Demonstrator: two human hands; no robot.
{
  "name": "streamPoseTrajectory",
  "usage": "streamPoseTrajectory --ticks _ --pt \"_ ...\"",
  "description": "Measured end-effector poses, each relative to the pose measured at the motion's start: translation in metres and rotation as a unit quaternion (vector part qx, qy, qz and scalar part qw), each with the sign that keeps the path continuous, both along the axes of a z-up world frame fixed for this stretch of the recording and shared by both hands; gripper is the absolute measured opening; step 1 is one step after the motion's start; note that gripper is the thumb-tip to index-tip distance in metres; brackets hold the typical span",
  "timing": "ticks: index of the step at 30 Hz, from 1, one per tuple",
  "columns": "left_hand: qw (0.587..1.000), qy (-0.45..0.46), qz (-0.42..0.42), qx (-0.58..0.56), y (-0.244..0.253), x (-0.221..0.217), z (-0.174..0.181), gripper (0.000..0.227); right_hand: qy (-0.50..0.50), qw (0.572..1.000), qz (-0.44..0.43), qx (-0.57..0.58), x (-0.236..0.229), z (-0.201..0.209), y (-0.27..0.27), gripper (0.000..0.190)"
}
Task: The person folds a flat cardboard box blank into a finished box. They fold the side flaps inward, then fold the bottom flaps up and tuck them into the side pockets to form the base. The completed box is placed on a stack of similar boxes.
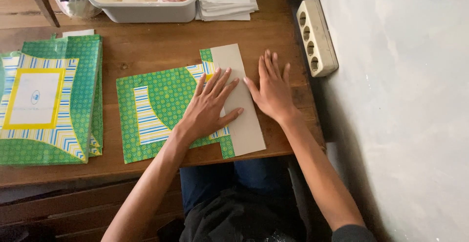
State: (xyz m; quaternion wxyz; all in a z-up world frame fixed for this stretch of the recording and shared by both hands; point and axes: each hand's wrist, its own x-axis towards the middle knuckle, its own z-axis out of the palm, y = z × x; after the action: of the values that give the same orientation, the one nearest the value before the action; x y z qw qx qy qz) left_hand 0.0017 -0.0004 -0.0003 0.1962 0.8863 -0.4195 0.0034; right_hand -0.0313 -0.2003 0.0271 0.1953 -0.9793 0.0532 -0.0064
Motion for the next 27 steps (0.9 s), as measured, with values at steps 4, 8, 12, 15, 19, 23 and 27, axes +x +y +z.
streamPoseTrajectory --ticks 4,8,12,15,19,23,27 --pt "1.0 -0.001 0.003 0.002 0.0 0.0 -0.003 0.075 -0.02 1.0 0.01 0.01 -0.035 0.003 0.004 0.069" --pt "1.0 0.004 0.007 -0.005 0.001 0.0 -0.003 0.075 -0.022 1.0 0.008 0.018 -0.067 0.009 0.009 0.069" --pt "1.0 0.015 0.008 -0.018 0.001 -0.001 0.004 0.074 -0.026 0.999 0.003 0.025 -0.092 0.004 0.01 0.07" --pt "0.999 0.027 0.017 -0.035 0.004 0.0 0.005 0.072 -0.031 0.999 0.009 0.038 -0.097 0.003 0.009 0.069" --pt "0.996 0.019 0.042 -0.077 0.027 -0.004 0.009 0.06 -0.043 0.997 0.043 0.041 -0.09 0.009 0.01 0.061" --pt "0.992 0.011 0.091 -0.09 0.064 -0.032 0.016 0.051 -0.037 0.991 0.125 0.009 -0.078 0.018 0.013 0.056" --pt "0.988 -0.013 0.124 -0.088 0.109 -0.07 0.016 0.06 -0.056 0.97 0.235 -0.026 -0.065 0.02 0.016 0.063"
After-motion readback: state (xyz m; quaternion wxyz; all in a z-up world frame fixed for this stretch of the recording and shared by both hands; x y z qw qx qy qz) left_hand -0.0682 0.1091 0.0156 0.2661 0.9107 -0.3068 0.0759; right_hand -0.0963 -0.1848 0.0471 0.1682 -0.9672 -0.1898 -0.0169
